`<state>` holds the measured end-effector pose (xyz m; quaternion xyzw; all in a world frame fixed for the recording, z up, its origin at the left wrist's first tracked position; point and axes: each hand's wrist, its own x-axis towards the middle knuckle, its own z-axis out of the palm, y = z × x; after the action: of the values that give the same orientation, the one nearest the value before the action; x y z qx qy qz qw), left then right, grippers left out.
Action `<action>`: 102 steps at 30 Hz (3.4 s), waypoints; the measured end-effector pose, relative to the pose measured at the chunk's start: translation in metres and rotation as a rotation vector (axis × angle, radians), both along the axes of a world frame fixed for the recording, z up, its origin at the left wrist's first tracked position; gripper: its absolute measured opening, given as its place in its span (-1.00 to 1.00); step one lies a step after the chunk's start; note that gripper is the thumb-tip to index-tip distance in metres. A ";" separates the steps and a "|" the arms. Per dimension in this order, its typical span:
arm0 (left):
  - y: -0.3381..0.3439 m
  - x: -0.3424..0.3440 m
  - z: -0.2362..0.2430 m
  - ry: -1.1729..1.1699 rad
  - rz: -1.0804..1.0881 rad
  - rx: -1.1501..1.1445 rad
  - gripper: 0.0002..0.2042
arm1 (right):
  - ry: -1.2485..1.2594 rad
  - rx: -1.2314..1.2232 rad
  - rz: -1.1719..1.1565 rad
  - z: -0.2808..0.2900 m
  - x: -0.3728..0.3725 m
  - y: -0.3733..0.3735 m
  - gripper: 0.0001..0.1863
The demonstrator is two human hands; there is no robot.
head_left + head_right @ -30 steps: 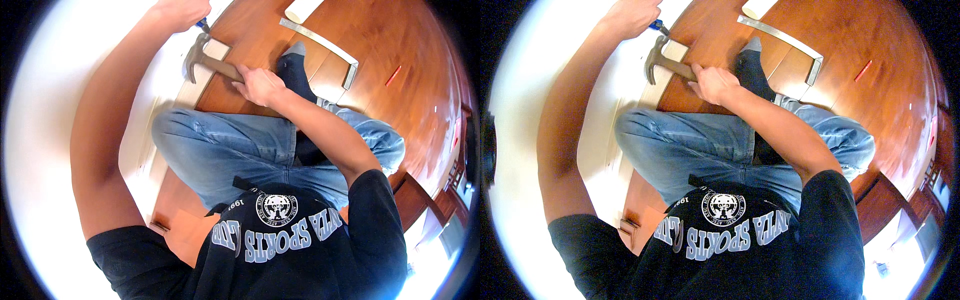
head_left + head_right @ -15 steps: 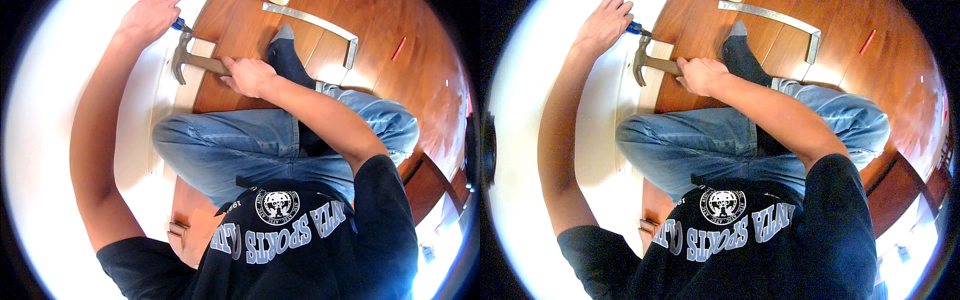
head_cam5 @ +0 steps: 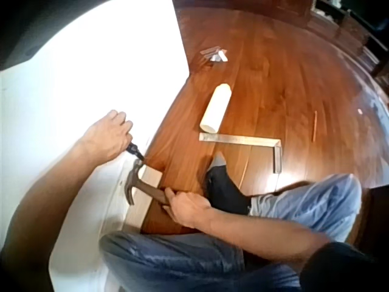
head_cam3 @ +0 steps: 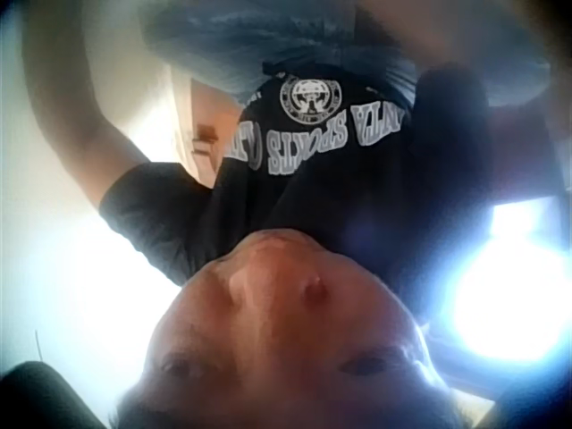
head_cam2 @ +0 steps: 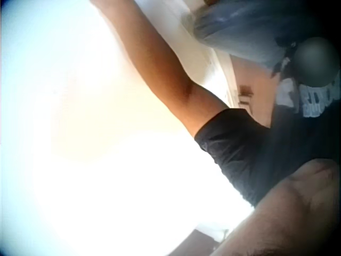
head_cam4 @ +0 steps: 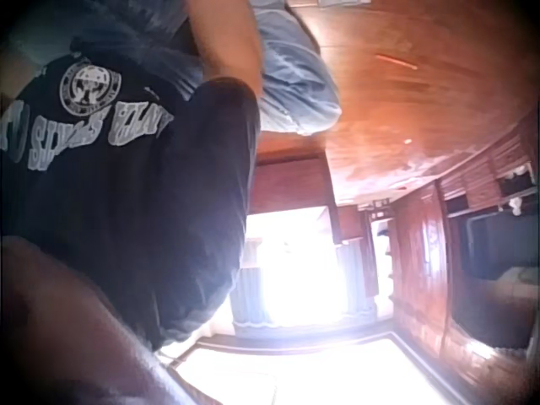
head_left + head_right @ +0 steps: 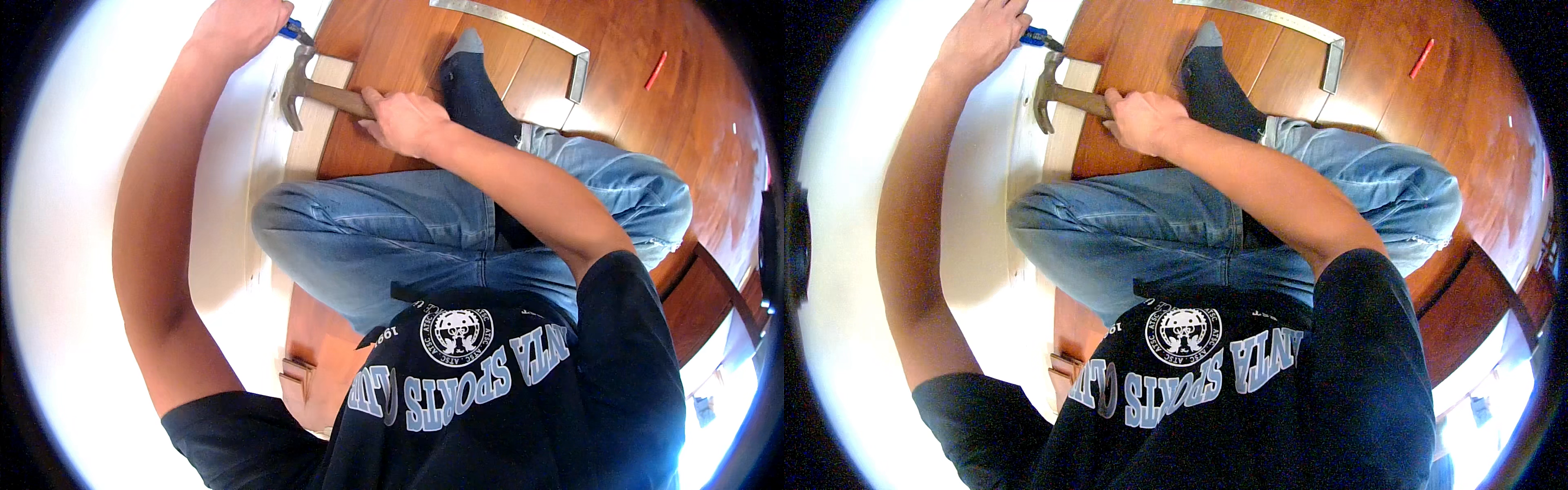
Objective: The person sits on the floor and installs a white baseboard along a wall. They use a hammer to drive nails into the baseboard, a utility knife to trim the end, and a square ruler to measure and mark the trim line.
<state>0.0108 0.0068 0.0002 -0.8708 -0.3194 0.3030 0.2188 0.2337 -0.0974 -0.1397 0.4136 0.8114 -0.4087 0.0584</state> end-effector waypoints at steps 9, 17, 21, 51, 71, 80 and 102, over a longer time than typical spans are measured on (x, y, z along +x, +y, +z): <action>0.000 -0.001 -0.002 -0.034 0.017 -0.014 -0.77 | -0.009 -0.009 0.044 0.006 0.005 -0.005 -0.52; 0.001 0.004 -0.003 0.061 0.064 0.000 -0.76 | -0.011 -0.014 0.061 0.010 0.006 -0.004 -0.57; 0.001 0.000 -0.003 0.023 0.050 -0.008 -0.76 | 0.008 -0.043 -0.036 0.002 -0.003 -0.004 -0.57; 0.003 -0.001 -0.007 0.026 0.027 0.013 -0.77 | 0.051 -0.019 0.016 0.006 0.000 -0.006 -0.51; 0.000 -0.001 -0.006 0.057 0.013 0.038 -0.77 | 0.022 -0.053 0.038 0.012 0.002 0.001 -0.53; 0.001 -0.002 -0.005 0.013 0.015 0.025 -0.77 | 0.017 -0.060 0.000 0.010 0.000 0.003 -0.51; 0.001 0.000 -0.010 0.033 0.017 0.037 -0.76 | 0.007 -0.078 0.019 0.011 0.001 -0.004 -0.54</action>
<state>0.0112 0.0081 -0.0097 -0.8587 -0.3290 0.3130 0.2375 0.2343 -0.1011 -0.1286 0.4019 0.7991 -0.4407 0.0756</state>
